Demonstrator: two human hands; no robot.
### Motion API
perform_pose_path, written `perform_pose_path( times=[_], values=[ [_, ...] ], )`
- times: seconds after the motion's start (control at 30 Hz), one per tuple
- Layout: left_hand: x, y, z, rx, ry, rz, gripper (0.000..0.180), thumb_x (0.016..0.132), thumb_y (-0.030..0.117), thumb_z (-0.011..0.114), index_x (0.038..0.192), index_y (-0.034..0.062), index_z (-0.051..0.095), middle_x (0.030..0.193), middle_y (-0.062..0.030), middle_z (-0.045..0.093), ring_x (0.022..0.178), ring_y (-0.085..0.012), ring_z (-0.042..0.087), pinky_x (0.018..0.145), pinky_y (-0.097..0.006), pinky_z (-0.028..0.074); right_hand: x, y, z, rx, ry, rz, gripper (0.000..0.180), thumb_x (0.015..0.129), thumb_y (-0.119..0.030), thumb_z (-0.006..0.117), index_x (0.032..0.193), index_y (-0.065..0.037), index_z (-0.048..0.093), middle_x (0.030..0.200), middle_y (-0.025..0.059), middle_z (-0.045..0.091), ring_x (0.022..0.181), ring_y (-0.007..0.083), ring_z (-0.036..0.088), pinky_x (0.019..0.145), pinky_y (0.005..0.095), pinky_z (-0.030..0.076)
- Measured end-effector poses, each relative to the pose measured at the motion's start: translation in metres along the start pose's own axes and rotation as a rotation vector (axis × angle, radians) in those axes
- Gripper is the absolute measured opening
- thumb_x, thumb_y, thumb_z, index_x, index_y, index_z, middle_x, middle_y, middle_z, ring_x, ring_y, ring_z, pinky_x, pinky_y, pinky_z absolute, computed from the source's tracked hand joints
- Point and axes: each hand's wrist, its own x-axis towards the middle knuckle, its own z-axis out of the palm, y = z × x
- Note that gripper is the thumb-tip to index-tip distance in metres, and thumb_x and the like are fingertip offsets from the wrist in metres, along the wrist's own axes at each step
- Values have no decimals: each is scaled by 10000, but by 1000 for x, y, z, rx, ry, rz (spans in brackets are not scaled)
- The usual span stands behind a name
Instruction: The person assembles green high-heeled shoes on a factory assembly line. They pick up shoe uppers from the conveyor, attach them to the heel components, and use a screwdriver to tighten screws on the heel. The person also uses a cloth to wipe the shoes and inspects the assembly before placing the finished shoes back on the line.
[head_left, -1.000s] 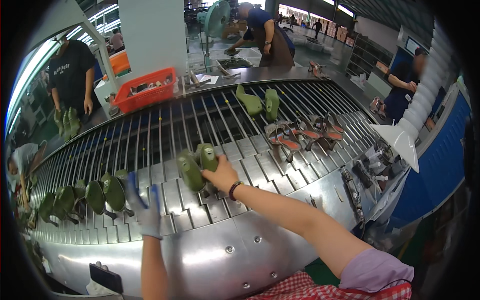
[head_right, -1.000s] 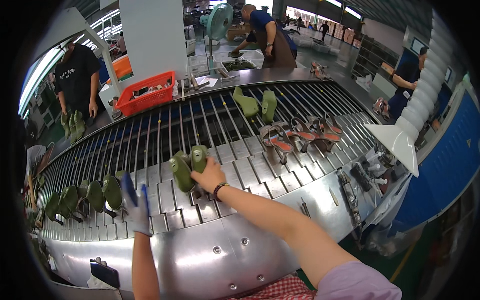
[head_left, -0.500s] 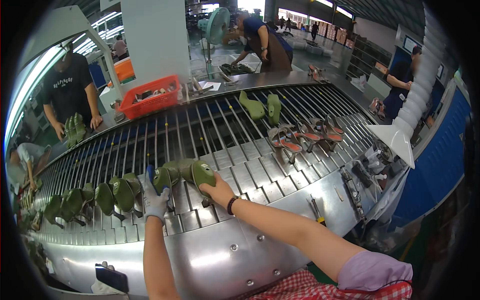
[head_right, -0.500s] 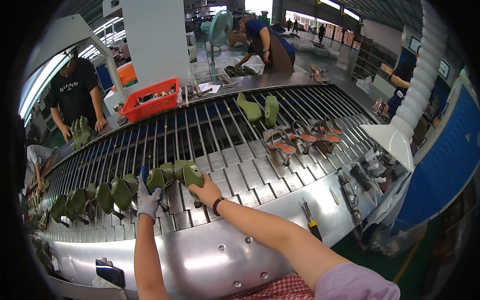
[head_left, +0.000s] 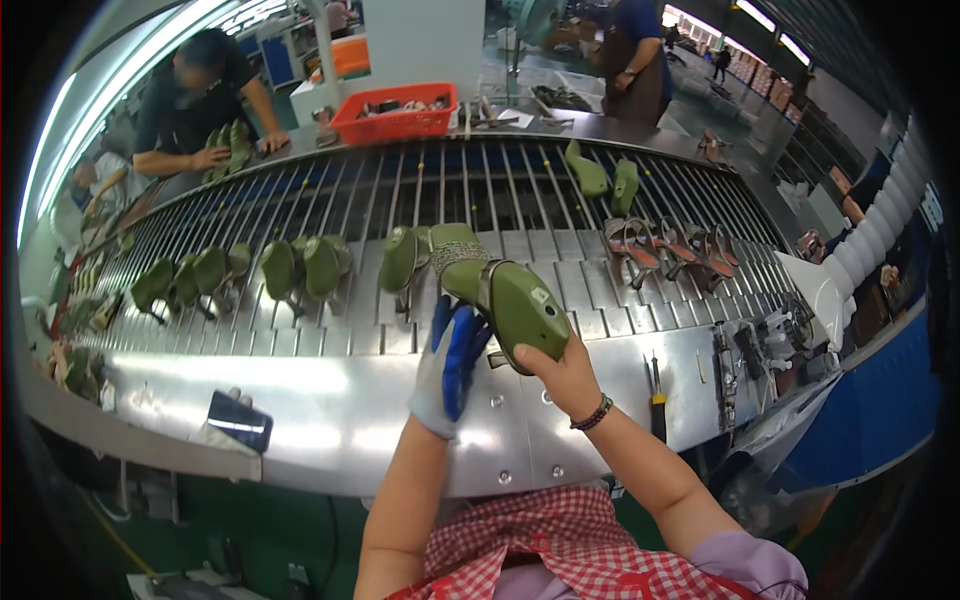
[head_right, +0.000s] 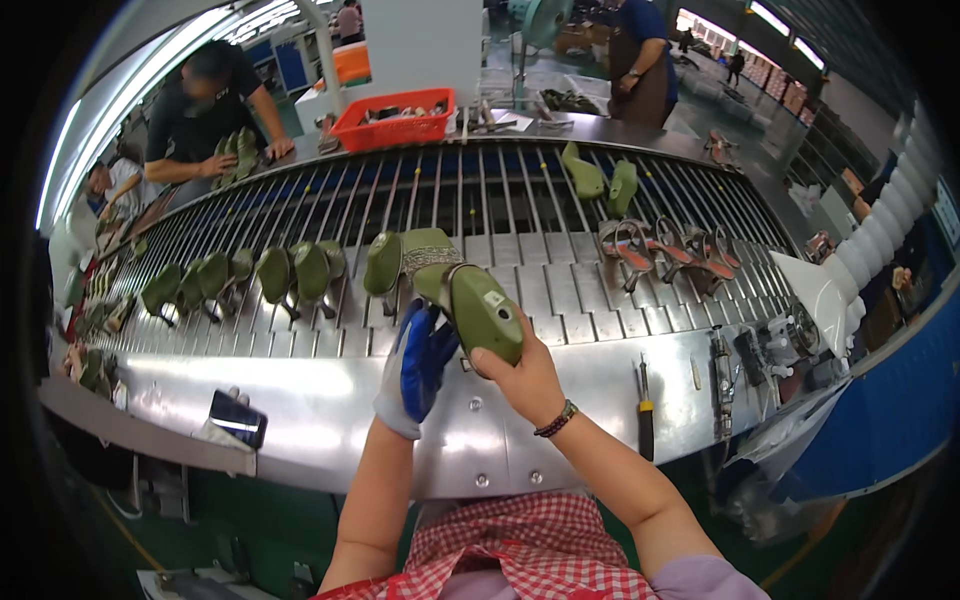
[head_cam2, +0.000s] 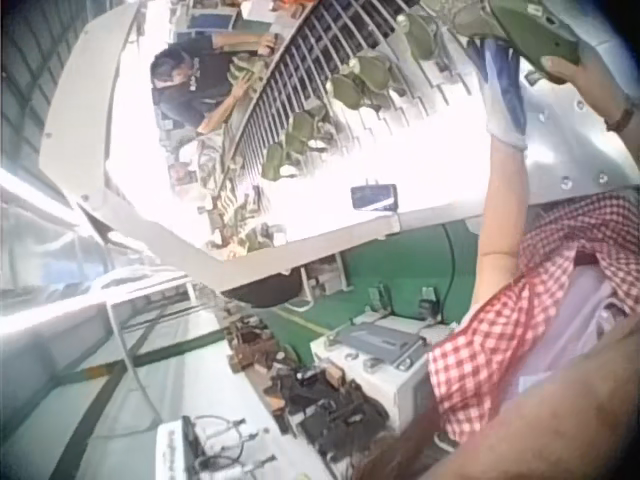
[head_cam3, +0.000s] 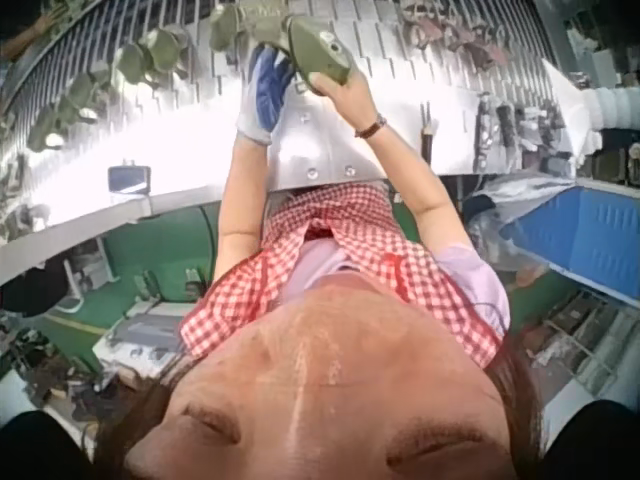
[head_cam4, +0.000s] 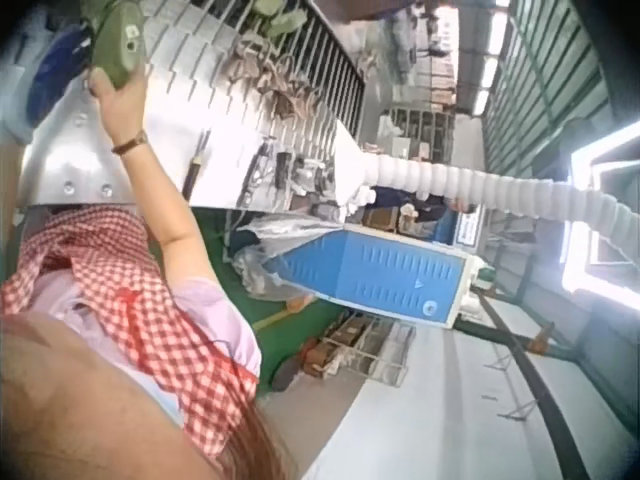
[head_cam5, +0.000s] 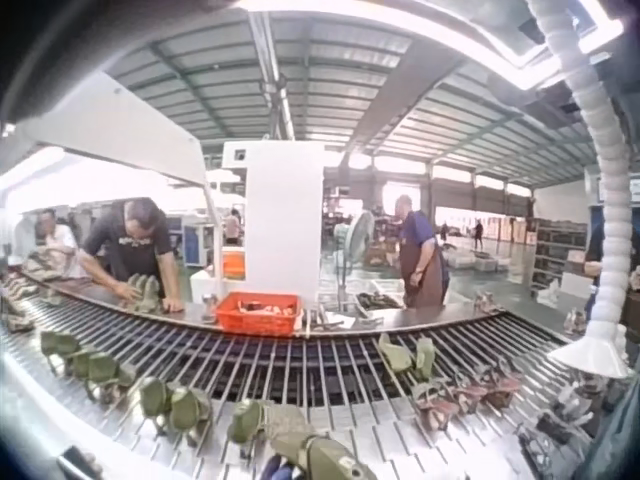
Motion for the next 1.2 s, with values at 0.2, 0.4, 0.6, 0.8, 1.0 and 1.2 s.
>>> perform_pose_path(
  times=[0.2, 0.4, 0.6, 0.8, 1.0, 1.2],
  values=[
    [-76, 17, 23, -581, -39, -107, 562, 956, 537, 455, 1305, 98, 489, 1213, -104, 594, 1078, -235, 604, 923, -379, 520, -69, -62, 33, -642, -317, -416, 790, 729, -290, 777, 1397, -39, 437, 1394, 258, 445, 1258, 416, 464, 1020, 408, 410],
    [-111, 26, 22, -234, 244, 268, 616, 918, 572, 477, 1267, 65, 472, 1171, -176, 594, 1006, -270, 612, 879, -401, 520, -102, -89, 45, -432, -138, -602, 369, 765, -182, 764, 1096, -64, 651, 1103, 140, 645, 997, 326, 623, 847, 392, 501],
    [-143, 40, 41, -19, 478, 598, 534, 946, 428, 514, 1336, 84, 394, 1152, -187, 595, 976, -275, 625, 838, -384, 539, -132, -110, 68, -246, -41, -544, 187, 786, -6, 718, 968, -15, 676, 1007, 144, 698, 906, 285, 682, 797, 333, 533],
    [-144, 30, 37, 196, 503, 846, 725, 912, 339, 622, 1473, 174, 194, 1297, -174, 486, 1110, -276, 562, 890, -373, 513, -154, -101, 71, -59, -31, -335, 89, 852, 15, 647, 940, 24, 634, 1083, 171, 678, 1016, 218, 640, 922, 344, 483],
    [-158, 52, 38, 422, 461, 1019, 768, 909, 335, 632, 1491, 182, 157, 1345, -137, 432, 1144, -260, 535, 922, -364, 491, -162, -115, 83, -204, -99, -462, 71, 861, -20, 643, 901, 27, 610, 1111, 199, 666, 984, 223, 639, 867, 325, 488],
    [-154, 43, 21, -223, 463, 700, 735, 886, 463, 600, 1412, 68, 274, 1314, -152, 465, 1127, -264, 521, 939, -381, 461, -150, -117, 83, -103, -28, -426, 99, 817, 36, 661, 906, 8, 628, 1087, 192, 684, 922, 245, 685, 807, 311, 528]
  ],
)
